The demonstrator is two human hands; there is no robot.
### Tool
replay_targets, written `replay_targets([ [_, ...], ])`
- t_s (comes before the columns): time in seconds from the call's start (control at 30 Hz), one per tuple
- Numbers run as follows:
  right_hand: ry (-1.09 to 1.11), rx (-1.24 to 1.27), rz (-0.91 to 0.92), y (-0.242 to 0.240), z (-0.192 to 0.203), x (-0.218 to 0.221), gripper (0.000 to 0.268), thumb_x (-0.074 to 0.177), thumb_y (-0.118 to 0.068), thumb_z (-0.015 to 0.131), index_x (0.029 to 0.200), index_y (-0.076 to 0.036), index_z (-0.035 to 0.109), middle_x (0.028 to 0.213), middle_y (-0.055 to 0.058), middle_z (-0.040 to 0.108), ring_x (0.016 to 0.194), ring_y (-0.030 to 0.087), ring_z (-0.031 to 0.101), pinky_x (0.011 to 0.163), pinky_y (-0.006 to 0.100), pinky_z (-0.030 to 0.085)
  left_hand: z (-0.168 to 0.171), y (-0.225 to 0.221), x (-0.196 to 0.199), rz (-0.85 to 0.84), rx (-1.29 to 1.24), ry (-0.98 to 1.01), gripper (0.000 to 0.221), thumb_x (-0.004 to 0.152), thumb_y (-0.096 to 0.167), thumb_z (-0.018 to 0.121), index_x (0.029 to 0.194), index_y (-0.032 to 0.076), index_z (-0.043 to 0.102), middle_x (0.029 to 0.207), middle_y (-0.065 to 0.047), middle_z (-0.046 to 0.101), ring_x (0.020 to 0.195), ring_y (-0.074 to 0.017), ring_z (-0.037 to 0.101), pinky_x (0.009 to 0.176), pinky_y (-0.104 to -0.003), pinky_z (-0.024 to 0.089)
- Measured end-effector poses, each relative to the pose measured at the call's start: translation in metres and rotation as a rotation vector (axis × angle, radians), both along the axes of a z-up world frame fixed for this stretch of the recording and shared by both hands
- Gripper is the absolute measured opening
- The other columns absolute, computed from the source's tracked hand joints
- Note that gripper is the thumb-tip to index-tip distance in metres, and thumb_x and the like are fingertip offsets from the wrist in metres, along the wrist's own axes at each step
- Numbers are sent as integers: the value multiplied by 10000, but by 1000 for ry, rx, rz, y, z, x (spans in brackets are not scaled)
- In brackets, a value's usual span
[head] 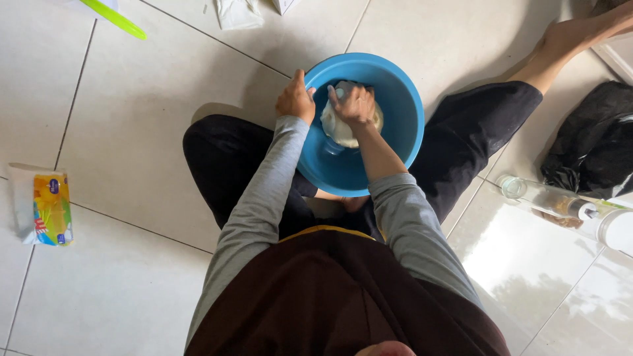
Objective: Kneading a ball of dough in a plastic bowl while sitting on the floor.
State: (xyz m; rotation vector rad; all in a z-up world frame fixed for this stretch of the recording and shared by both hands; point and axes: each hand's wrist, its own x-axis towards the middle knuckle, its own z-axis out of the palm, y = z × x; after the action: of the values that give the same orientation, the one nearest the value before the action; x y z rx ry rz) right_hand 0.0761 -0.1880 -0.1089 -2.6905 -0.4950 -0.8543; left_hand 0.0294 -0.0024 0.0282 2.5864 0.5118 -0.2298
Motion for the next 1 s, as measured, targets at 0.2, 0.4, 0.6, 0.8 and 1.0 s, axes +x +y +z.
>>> replay_targets([
  [0.2,249,-20,49,8,75,-54,777,923,-772,622,707,-26,603,663,244,670,599,460,720,886,636,511,-12,-4,-8,-11,17,-8,475,1039,335,610,1440,141,445,1243,-95,717,1050,-331,745,864,-523,626],
  [0.4,675,-141,328,-26,178,-116,686,936,-800,467,1258,-210,603,1132,90,661,1136,351,684,1037,597,450,-24,-2,-12,-28,21,-48,505,1041,307,620,1459,91,436,1273,-115,710,1050,-338,743,878,-527,622],
  [0.6,762,-217,377,-66,200,-171,456,1029,-258,466,1473,-260,573,1411,82,599,1388,376,529,959,632,534,-10,-2,-16,-35,7,-50,496,1057,302,605,1461,74,431,1278,-117,707,1055,-327,741,871,-506,618],
  [0.8,574,-379,310,-63,159,-168,64,856,-295,721,888,-349,722,862,-103,585,825,162,683,635,324,575,-9,-1,-17,-22,-9,-51,498,1047,298,620,1451,81,426,1273,-129,706,1054,-343,739,874,-524,618],
  [1.0,835,-483,312,-21,126,-137,455,605,-317,973,986,-247,733,839,-22,689,774,218,746,624,364,637,-9,-1,-18,-19,-9,-43,514,1051,296,620,1474,73,432,1281,-130,704,1061,-326,739,868,-504,625],
])
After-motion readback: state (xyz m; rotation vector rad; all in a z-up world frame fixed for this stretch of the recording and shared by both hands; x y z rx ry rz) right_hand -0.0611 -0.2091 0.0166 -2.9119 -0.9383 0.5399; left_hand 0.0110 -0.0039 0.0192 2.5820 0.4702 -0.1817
